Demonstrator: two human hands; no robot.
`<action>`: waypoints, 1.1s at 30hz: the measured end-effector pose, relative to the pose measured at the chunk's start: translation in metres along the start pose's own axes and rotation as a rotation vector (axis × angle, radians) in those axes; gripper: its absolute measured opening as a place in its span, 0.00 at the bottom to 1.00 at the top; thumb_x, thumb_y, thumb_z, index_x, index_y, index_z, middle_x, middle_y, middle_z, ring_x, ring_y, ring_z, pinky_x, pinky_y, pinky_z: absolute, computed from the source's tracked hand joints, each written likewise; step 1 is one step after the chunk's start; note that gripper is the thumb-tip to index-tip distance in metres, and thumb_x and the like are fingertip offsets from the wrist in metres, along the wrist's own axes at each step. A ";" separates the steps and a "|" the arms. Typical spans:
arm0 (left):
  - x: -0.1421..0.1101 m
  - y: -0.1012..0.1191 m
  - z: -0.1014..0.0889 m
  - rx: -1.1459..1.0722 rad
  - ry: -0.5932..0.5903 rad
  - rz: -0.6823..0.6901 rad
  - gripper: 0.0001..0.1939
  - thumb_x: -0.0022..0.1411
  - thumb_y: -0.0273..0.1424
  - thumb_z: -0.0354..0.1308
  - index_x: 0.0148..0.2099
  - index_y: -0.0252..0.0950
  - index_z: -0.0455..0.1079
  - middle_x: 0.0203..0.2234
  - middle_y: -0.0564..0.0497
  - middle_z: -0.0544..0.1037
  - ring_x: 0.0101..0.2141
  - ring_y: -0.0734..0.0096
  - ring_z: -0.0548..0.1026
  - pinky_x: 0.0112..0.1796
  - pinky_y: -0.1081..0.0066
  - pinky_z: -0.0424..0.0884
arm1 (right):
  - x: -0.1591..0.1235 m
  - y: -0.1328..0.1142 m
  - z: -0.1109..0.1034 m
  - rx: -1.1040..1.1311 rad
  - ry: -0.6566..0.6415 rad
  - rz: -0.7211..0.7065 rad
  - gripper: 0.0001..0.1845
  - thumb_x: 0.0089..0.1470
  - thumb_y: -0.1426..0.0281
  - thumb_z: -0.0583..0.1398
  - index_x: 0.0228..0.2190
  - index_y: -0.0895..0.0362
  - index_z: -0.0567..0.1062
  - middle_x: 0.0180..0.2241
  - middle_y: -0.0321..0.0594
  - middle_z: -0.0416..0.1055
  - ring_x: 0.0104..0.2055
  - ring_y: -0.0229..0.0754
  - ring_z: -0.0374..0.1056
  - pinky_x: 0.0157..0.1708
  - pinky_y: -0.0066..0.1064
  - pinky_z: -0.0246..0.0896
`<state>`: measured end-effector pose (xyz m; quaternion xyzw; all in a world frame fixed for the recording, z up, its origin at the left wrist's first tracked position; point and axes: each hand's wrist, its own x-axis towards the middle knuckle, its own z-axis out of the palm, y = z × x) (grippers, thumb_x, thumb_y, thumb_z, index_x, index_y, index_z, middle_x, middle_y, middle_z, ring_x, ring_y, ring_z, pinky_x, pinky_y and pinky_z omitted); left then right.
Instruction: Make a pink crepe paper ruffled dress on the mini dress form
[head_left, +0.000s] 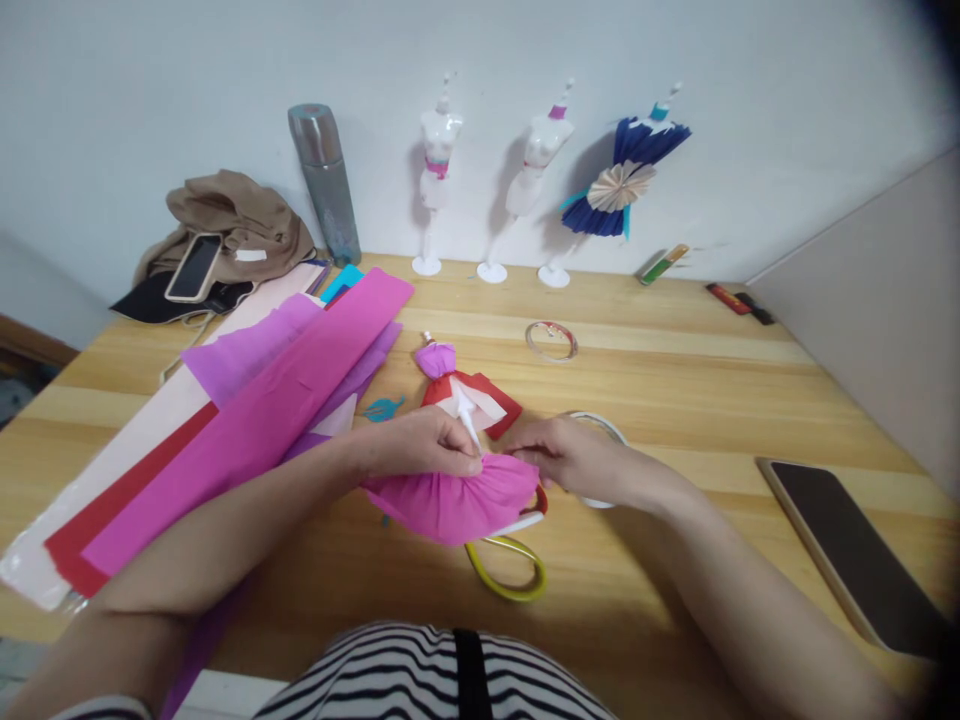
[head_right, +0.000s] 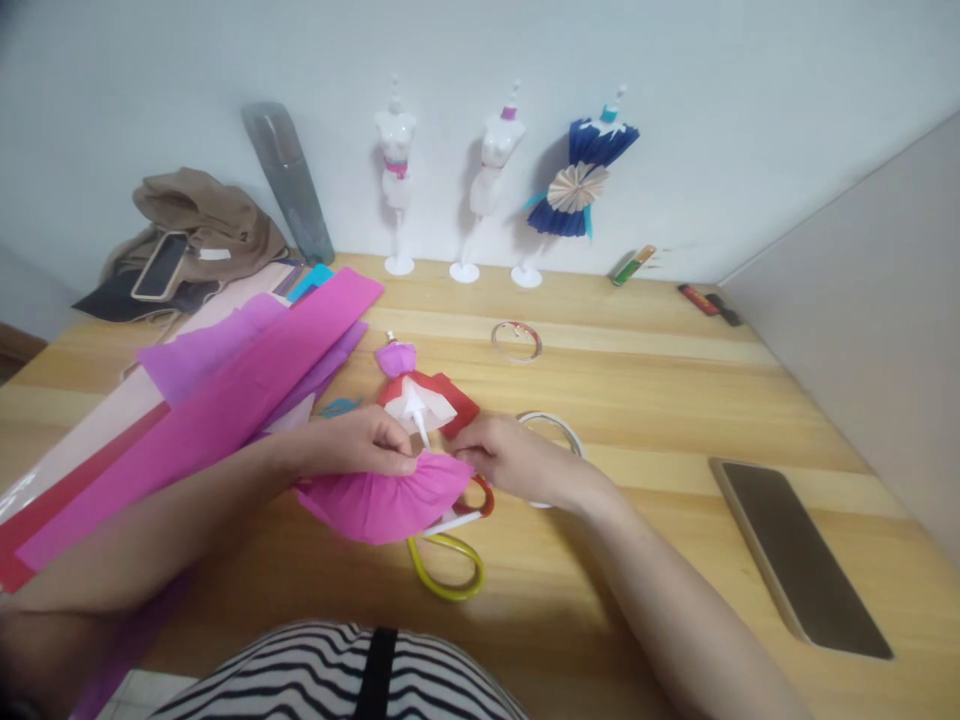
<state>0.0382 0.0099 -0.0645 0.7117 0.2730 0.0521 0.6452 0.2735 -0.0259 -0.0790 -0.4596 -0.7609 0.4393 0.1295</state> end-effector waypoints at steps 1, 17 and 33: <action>-0.002 0.003 -0.004 0.014 -0.029 -0.003 0.12 0.57 0.29 0.56 0.22 0.33 0.64 0.19 0.56 0.64 0.23 0.78 0.61 0.25 0.76 0.56 | 0.000 -0.001 0.000 0.020 -0.009 -0.002 0.10 0.55 0.70 0.59 0.27 0.54 0.80 0.22 0.33 0.72 0.24 0.36 0.64 0.25 0.27 0.58; -0.015 0.017 -0.020 0.600 -0.039 -0.109 0.16 0.57 0.25 0.51 0.20 0.35 0.52 0.15 0.58 0.53 0.20 0.78 0.54 0.24 0.69 0.48 | 0.012 0.002 0.027 0.656 -0.258 0.246 0.27 0.49 0.50 0.66 0.34 0.64 0.79 0.19 0.34 0.69 0.13 0.26 0.53 0.13 0.20 0.48; -0.022 0.021 -0.019 0.725 -0.028 -0.139 0.16 0.55 0.21 0.51 0.19 0.35 0.50 0.14 0.57 0.53 0.20 0.77 0.53 0.26 0.66 0.45 | 0.013 0.001 0.041 0.278 0.037 0.127 0.08 0.52 0.68 0.58 0.25 0.58 0.74 0.21 0.35 0.67 0.20 0.33 0.59 0.20 0.25 0.55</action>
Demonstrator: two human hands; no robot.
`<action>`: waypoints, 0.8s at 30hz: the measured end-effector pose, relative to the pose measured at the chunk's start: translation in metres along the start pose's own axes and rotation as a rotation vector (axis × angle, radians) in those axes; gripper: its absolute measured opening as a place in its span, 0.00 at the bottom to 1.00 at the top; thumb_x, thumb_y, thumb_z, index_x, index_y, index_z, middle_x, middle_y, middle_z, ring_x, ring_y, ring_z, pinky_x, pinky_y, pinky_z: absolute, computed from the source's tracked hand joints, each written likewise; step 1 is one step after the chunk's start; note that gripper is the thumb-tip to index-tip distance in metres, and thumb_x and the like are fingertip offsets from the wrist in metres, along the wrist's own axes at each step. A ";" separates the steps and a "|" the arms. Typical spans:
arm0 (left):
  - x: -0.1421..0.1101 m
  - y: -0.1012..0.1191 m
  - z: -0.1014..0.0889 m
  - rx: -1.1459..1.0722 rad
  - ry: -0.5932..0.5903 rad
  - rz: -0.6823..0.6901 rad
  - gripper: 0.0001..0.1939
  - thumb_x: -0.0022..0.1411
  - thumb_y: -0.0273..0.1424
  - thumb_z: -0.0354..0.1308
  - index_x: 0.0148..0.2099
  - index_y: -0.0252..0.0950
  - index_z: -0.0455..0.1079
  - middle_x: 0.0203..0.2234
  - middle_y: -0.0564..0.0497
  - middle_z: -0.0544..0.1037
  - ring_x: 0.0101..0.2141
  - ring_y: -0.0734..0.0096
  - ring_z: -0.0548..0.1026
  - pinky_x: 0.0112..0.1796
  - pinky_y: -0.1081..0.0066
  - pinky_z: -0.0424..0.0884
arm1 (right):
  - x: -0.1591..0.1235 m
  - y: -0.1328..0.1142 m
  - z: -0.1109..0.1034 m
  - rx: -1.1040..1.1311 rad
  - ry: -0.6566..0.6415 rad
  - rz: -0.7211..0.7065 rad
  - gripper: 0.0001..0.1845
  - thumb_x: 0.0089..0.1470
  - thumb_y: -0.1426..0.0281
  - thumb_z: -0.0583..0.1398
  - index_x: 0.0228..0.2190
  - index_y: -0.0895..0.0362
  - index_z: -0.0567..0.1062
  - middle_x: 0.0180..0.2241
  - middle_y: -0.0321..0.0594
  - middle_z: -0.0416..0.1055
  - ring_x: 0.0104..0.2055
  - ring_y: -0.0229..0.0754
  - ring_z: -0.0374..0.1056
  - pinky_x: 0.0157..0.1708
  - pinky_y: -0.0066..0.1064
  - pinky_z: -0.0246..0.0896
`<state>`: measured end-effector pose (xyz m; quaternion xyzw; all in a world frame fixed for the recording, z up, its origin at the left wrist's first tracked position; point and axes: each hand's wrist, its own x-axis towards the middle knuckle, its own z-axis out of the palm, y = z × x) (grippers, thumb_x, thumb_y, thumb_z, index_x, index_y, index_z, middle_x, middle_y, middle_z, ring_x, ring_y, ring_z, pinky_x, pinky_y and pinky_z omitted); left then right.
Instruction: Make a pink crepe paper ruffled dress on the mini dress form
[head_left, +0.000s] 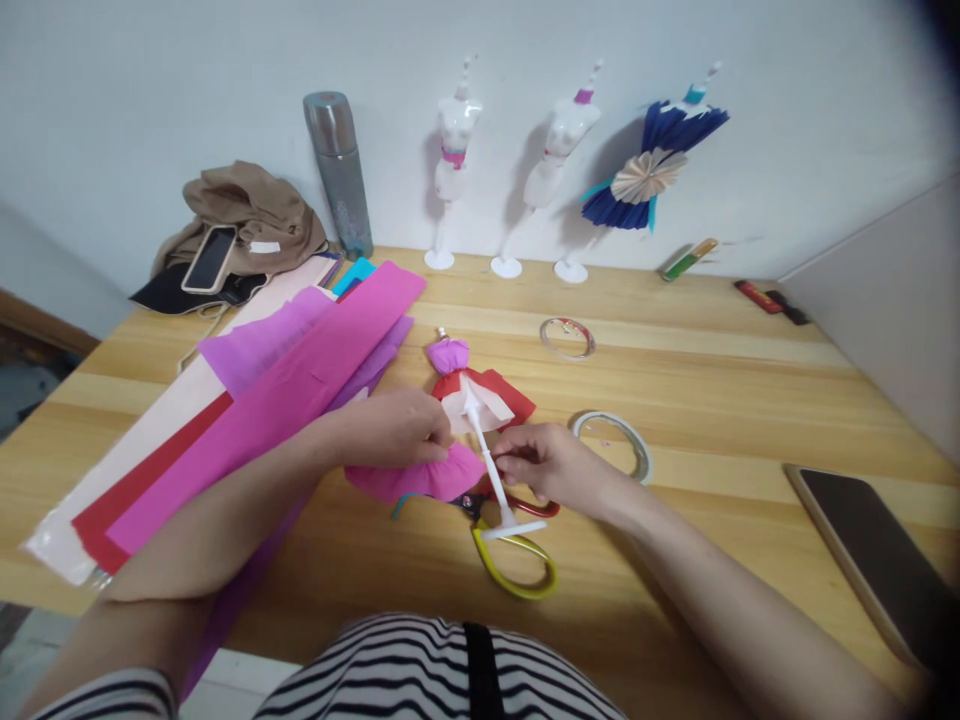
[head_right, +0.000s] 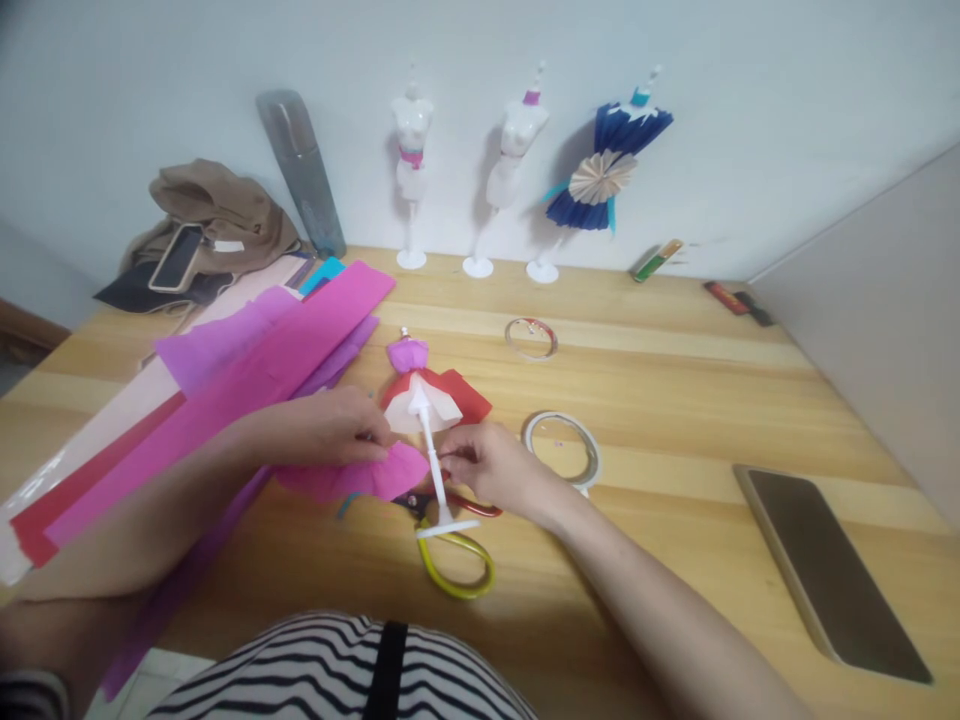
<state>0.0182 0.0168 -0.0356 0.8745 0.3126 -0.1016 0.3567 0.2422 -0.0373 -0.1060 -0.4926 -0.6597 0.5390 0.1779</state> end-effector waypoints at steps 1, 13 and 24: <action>0.002 -0.002 0.002 0.021 0.016 -0.020 0.17 0.54 0.21 0.51 0.19 0.35 0.50 0.14 0.57 0.53 0.20 0.77 0.52 0.26 0.66 0.45 | 0.001 0.001 0.000 -0.024 0.000 -0.020 0.09 0.52 0.68 0.58 0.25 0.58 0.75 0.22 0.35 0.68 0.22 0.34 0.61 0.22 0.26 0.55; 0.016 -0.006 0.023 -0.035 0.050 0.084 0.14 0.51 0.22 0.51 0.19 0.36 0.51 0.14 0.56 0.58 0.19 0.76 0.54 0.25 0.67 0.48 | 0.002 0.001 -0.003 -0.066 0.099 -0.095 0.10 0.53 0.71 0.58 0.37 0.58 0.77 0.36 0.42 0.77 0.36 0.43 0.72 0.36 0.31 0.66; 0.020 -0.005 0.024 0.013 0.198 0.031 0.14 0.57 0.25 0.51 0.21 0.35 0.55 0.17 0.55 0.62 0.22 0.75 0.58 0.27 0.69 0.50 | 0.005 0.006 -0.003 -0.336 0.005 -0.112 0.20 0.58 0.75 0.55 0.48 0.53 0.79 0.42 0.41 0.81 0.42 0.46 0.76 0.41 0.32 0.65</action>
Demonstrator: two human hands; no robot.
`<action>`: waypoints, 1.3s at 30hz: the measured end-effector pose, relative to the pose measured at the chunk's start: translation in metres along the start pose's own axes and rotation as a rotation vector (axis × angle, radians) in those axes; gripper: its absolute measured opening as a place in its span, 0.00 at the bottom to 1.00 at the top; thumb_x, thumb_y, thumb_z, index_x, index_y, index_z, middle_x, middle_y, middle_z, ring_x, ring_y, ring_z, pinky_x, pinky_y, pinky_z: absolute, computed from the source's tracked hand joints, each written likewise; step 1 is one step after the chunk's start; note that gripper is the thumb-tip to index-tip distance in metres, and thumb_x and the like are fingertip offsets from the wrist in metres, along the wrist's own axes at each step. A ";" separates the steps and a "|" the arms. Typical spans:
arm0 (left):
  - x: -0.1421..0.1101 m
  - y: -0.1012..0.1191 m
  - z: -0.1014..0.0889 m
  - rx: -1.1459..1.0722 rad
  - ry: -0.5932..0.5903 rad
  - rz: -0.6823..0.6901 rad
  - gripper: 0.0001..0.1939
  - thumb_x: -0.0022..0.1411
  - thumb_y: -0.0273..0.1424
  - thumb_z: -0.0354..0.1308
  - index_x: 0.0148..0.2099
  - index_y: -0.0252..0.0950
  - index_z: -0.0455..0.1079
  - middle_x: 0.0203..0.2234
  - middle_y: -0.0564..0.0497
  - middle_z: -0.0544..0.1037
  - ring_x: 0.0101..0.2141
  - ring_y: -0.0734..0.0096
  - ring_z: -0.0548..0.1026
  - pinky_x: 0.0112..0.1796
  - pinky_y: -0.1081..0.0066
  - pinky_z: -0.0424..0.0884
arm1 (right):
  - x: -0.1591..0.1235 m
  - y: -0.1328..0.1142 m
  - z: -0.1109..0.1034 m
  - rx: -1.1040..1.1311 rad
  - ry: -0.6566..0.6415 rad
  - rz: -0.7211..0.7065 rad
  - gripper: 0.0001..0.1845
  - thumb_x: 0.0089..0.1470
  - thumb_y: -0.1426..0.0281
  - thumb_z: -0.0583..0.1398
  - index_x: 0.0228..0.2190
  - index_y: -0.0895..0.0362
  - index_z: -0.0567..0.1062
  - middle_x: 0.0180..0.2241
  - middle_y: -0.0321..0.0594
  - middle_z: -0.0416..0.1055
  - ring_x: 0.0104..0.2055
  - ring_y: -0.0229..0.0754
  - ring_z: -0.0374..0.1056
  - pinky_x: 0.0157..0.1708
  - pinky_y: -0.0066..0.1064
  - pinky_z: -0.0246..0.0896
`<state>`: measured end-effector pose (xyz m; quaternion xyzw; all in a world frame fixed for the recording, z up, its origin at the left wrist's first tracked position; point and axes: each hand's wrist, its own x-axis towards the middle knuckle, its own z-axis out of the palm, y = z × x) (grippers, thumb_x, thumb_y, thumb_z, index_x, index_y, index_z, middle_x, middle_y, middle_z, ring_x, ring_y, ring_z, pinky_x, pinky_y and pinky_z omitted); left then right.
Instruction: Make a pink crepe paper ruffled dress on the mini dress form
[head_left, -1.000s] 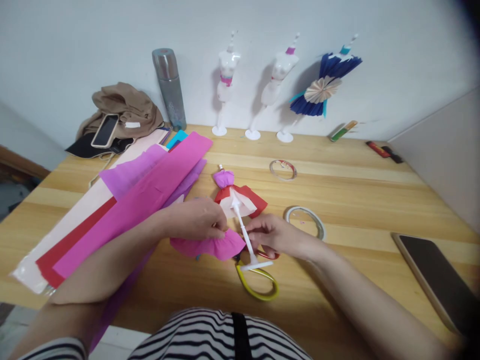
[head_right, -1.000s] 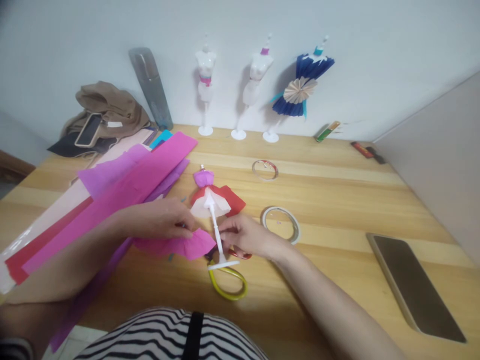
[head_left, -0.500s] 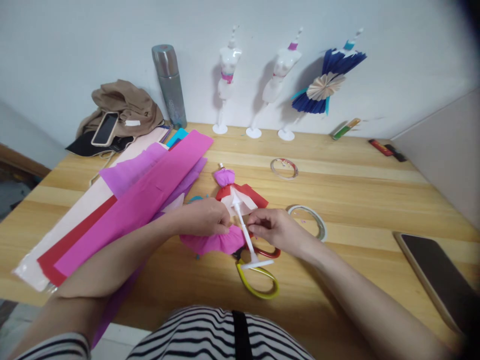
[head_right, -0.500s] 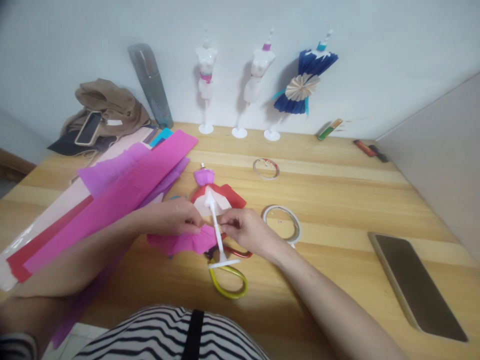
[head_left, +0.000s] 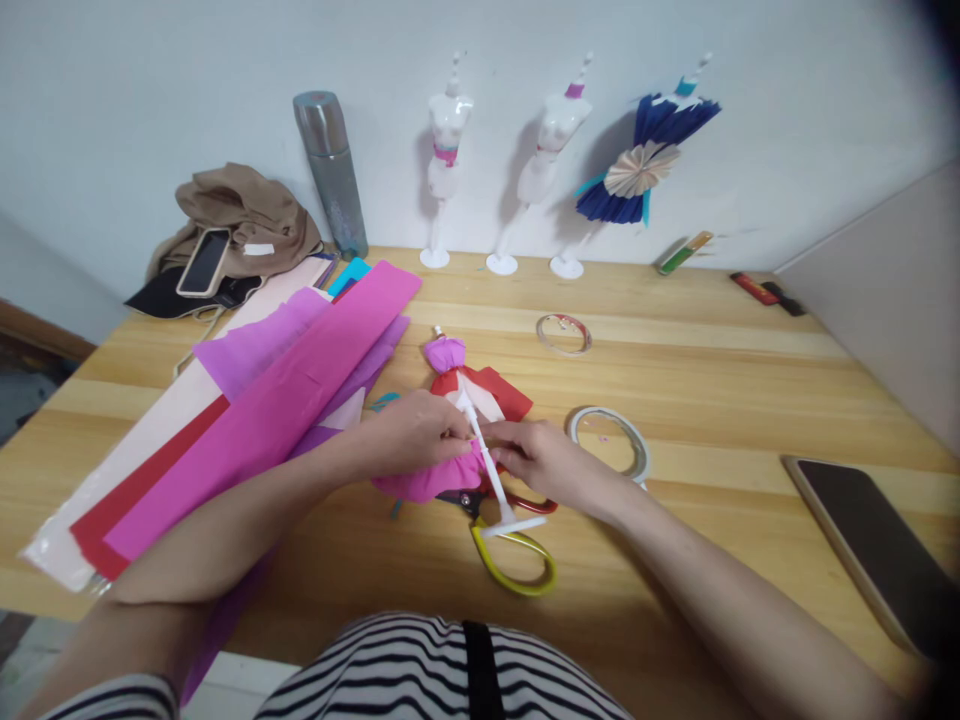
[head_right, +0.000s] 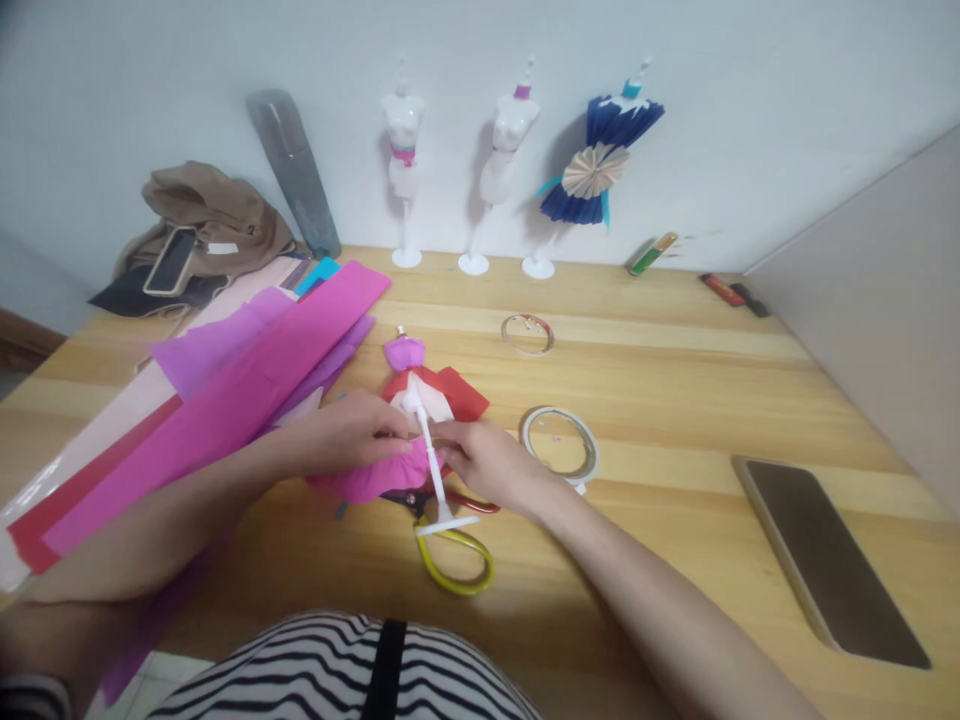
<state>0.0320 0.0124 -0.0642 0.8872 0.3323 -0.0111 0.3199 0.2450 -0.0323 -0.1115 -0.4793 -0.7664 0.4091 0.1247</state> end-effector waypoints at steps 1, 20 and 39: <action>0.001 -0.001 0.001 0.006 0.014 0.002 0.14 0.58 0.25 0.51 0.21 0.35 0.56 0.17 0.55 0.62 0.22 0.75 0.58 0.27 0.69 0.49 | 0.000 0.000 0.000 -0.016 -0.003 0.001 0.20 0.58 0.74 0.55 0.48 0.52 0.79 0.42 0.41 0.81 0.41 0.45 0.76 0.41 0.32 0.65; 0.005 -0.006 0.007 0.157 0.021 -0.155 0.13 0.61 0.27 0.49 0.23 0.36 0.58 0.21 0.50 0.68 0.25 0.71 0.61 0.28 0.66 0.47 | -0.005 -0.011 -0.006 0.173 0.078 0.171 0.30 0.59 0.72 0.53 0.61 0.66 0.65 0.34 0.45 0.77 0.30 0.42 0.70 0.33 0.32 0.65; 0.003 -0.001 0.008 0.086 0.030 -0.159 0.14 0.56 0.27 0.49 0.20 0.36 0.52 0.16 0.54 0.59 0.21 0.74 0.55 0.27 0.65 0.45 | -0.001 -0.005 -0.002 0.150 -0.005 0.016 0.14 0.57 0.75 0.53 0.34 0.58 0.80 0.25 0.38 0.73 0.30 0.41 0.69 0.33 0.29 0.63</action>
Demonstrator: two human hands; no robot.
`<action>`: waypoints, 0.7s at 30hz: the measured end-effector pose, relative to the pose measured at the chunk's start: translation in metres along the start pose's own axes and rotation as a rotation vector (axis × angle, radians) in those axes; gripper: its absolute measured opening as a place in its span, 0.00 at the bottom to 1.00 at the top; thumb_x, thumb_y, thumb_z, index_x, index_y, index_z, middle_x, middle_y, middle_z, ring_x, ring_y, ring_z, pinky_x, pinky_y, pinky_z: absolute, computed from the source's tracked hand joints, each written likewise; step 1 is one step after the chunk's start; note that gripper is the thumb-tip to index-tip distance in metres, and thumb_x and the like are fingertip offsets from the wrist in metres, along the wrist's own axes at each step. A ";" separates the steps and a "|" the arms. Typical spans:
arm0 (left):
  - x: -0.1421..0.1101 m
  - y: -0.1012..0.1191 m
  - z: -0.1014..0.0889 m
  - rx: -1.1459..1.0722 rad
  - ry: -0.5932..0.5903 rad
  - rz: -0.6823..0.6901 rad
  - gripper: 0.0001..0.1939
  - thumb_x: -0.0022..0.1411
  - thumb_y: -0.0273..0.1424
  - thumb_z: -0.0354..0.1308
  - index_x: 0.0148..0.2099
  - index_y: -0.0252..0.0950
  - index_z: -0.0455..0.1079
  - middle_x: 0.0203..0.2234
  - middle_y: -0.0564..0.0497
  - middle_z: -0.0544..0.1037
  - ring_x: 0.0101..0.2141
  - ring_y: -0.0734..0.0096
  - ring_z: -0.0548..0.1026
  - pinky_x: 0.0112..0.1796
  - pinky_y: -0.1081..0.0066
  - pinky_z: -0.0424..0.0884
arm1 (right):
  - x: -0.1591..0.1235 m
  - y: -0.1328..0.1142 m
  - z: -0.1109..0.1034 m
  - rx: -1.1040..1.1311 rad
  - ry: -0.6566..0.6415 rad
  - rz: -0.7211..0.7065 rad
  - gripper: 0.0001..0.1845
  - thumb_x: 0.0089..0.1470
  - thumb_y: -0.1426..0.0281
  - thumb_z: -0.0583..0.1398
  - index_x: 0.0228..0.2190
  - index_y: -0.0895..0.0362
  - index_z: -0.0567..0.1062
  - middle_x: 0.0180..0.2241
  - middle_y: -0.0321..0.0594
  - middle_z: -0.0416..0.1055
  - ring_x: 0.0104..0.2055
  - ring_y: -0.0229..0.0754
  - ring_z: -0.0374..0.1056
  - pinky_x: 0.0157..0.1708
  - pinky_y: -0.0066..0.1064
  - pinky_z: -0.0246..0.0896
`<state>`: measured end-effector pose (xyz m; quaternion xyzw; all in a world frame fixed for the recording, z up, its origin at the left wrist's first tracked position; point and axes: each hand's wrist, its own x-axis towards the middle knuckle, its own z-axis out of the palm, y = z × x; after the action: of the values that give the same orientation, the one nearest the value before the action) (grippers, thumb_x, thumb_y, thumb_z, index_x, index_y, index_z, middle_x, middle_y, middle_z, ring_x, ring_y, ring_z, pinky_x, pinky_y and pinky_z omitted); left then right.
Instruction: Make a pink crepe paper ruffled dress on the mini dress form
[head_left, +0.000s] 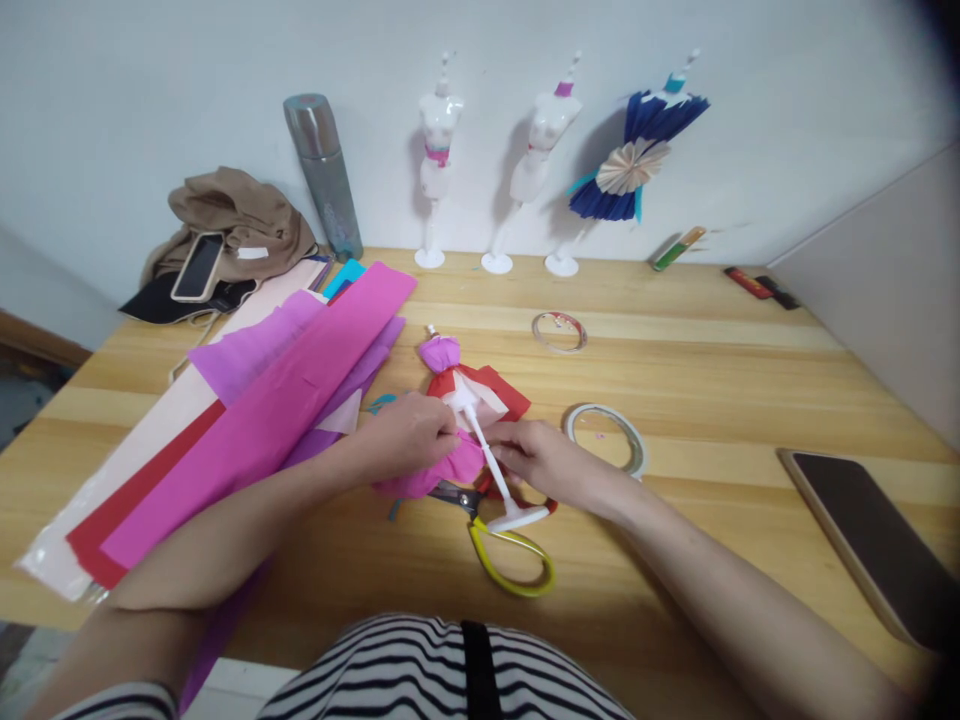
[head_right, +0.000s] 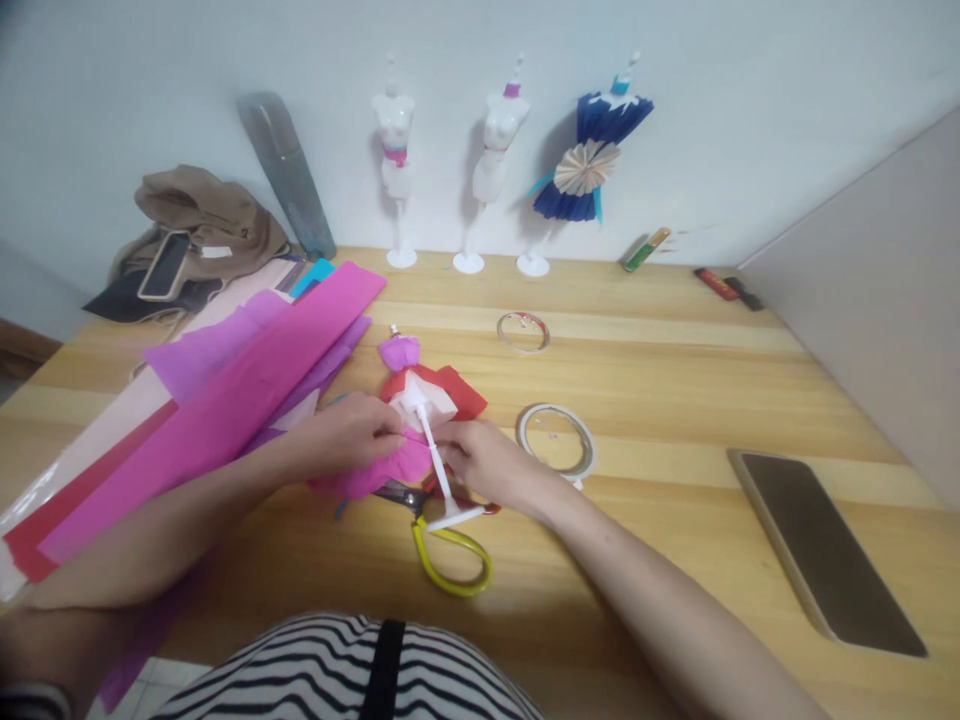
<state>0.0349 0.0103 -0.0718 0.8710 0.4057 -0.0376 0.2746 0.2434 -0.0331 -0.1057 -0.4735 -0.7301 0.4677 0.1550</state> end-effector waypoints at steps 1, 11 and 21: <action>-0.001 0.001 -0.001 -0.016 -0.008 0.011 0.15 0.56 0.26 0.50 0.20 0.36 0.51 0.15 0.55 0.58 0.21 0.75 0.55 0.27 0.65 0.45 | 0.000 0.001 0.000 -0.001 0.003 0.001 0.14 0.57 0.75 0.53 0.33 0.58 0.79 0.26 0.38 0.74 0.31 0.41 0.69 0.33 0.29 0.63; -0.014 0.004 -0.023 -0.042 -0.079 0.056 0.16 0.57 0.25 0.50 0.20 0.36 0.50 0.16 0.57 0.55 0.22 0.76 0.55 0.27 0.67 0.47 | -0.003 0.000 -0.008 -0.032 0.039 0.038 0.11 0.57 0.69 0.55 0.26 0.57 0.74 0.26 0.37 0.70 0.28 0.39 0.64 0.29 0.29 0.57; -0.044 -0.001 -0.082 -0.432 -0.114 0.167 0.13 0.62 0.35 0.54 0.28 0.33 0.69 0.21 0.56 0.68 0.24 0.77 0.63 0.27 0.75 0.59 | -0.008 -0.008 -0.018 -0.059 -0.011 0.154 0.20 0.58 0.56 0.55 0.21 0.55 0.68 0.19 0.33 0.60 0.22 0.36 0.53 0.23 0.30 0.46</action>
<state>-0.0080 0.0224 0.0100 0.8190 0.3146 0.0236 0.4793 0.2546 -0.0312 -0.0879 -0.5301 -0.7059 0.4589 0.1004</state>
